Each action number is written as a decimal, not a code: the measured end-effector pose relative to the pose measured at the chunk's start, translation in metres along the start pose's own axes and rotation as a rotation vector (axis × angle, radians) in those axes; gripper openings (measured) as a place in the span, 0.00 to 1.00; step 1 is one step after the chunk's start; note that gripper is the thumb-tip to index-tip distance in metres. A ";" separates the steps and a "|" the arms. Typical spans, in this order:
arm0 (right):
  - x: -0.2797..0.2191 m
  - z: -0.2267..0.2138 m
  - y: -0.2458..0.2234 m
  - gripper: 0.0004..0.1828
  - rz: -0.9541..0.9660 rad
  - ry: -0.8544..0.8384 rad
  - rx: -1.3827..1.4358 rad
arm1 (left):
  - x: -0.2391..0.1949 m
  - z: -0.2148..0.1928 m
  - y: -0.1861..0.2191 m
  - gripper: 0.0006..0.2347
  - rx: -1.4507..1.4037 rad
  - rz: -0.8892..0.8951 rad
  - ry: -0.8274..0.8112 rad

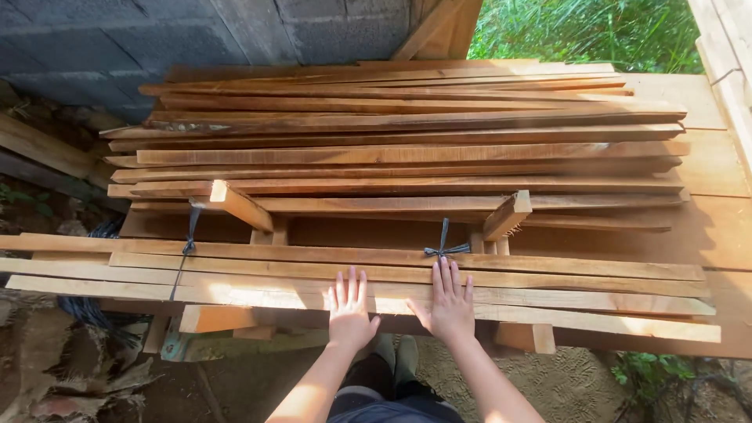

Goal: The person stacks long, thin wooden planks on a wooden workbench. They pick up bundles of planks tied with black straps and arrange them neatly on the surface. The person also handles individual planks, placing them on top of the existing stack.

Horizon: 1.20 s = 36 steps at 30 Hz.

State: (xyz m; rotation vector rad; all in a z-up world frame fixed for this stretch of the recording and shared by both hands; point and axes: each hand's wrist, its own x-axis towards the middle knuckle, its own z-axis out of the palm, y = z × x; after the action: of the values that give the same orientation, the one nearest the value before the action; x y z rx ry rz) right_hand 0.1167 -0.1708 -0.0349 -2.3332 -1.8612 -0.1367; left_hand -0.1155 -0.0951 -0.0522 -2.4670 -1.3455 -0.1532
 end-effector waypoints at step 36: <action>0.222 -0.072 -0.126 0.55 0.049 -1.256 0.253 | -0.022 0.004 -0.162 0.15 -2.129 -1.697 -0.695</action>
State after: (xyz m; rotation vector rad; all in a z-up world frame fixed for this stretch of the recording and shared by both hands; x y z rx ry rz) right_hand 0.0454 0.0565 0.0809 -2.3896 -1.9328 1.8024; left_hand -0.2626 -0.0304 -0.0238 -0.0077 1.2869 0.5376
